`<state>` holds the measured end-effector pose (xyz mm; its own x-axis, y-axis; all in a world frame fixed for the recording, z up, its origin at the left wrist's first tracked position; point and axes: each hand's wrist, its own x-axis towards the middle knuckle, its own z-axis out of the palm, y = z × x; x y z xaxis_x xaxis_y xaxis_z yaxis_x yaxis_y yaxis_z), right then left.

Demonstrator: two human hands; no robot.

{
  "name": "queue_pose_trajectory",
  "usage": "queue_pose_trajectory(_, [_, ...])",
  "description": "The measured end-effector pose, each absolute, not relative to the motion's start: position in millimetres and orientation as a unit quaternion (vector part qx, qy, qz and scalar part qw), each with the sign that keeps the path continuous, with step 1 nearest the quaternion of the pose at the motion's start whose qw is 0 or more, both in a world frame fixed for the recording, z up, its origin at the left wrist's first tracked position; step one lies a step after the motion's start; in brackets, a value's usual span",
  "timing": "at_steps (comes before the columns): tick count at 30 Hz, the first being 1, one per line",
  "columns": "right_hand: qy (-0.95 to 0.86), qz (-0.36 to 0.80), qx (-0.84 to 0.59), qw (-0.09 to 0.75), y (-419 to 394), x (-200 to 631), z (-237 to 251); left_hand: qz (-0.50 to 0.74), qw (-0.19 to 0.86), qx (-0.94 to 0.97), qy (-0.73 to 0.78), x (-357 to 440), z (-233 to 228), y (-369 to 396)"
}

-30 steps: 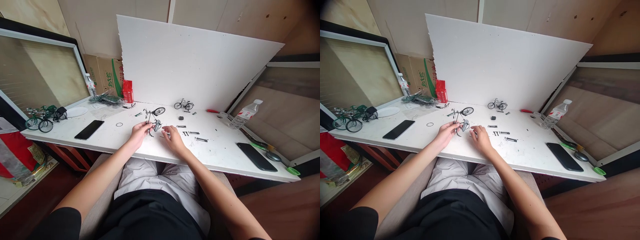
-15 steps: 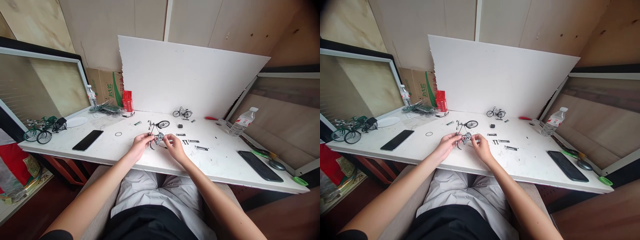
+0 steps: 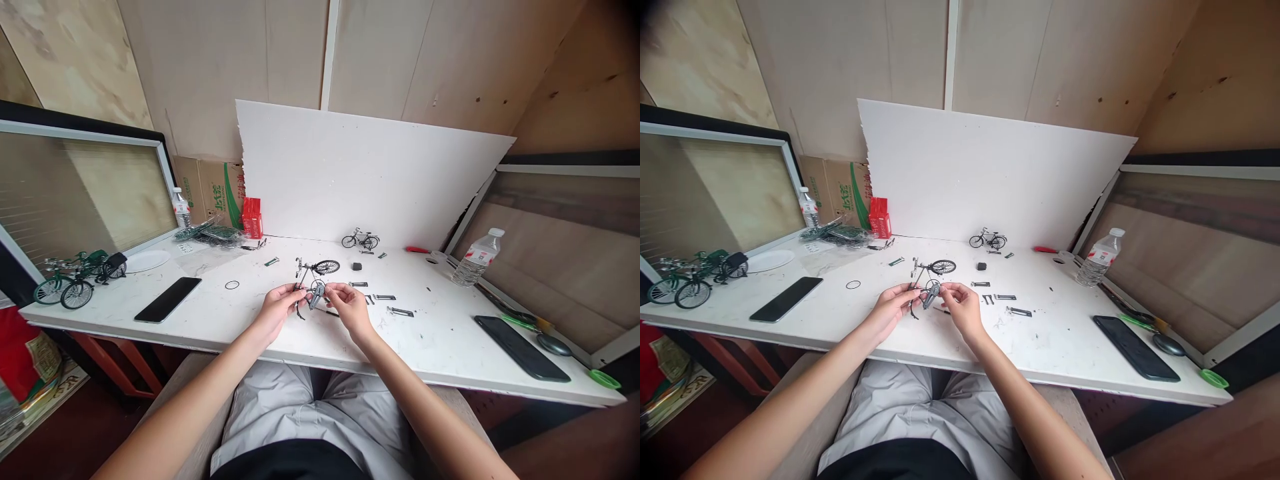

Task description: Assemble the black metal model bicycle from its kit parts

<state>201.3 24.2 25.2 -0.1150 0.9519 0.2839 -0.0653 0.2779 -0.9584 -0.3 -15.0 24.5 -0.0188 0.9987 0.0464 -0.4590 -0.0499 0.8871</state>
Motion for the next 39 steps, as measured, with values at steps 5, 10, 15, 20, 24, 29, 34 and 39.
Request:
queue_pose_trajectory(5, [-0.604, 0.454, -0.377, 0.536, 26.6, 204.0, 24.8, 0.626, 0.584, 0.375, 0.356, 0.0, 28.1, -16.8])
queue_pose_trajectory(10, [-0.619, 0.443, -0.387, 0.522, 24.9, 204.1, 24.9, 0.631, 0.581, 0.374, 0.353, 1.0, 26.3, -15.8])
queue_pose_trajectory(15, [-0.603, 0.467, -0.386, 0.520, 25.4, 203.1, 25.0, 0.636, 0.570, 0.383, 0.352, 1.5, 22.8, -13.1])
queue_pose_trajectory(20, [-0.568, 0.514, -0.388, 0.512, 27.5, 204.3, 23.0, 0.636, 0.562, 0.380, 0.366, 3.5, 24.7, -15.7])
queue_pose_trajectory(24, [-0.561, 0.527, -0.386, 0.509, 25.9, 204.2, 18.8, 0.635, 0.548, 0.389, 0.382, 5.1, 24.9, -17.5])
queue_pose_trajectory(29, [-0.566, 0.536, -0.379, 0.498, 25.2, 204.9, 18.3, 0.636, 0.541, 0.391, 0.388, 4.3, 22.1, -16.2])
queue_pose_trajectory(34, [-0.559, 0.569, -0.369, 0.478, 24.0, 205.4, 22.3, 0.634, 0.537, 0.398, 0.390, 1.7, 19.5, -14.9])
queue_pose_trajectory(39, [-0.567, 0.565, -0.371, 0.471, 24.0, 203.8, 18.8, 0.630, 0.541, 0.393, 0.395, 1.2, 19.0, -15.2])
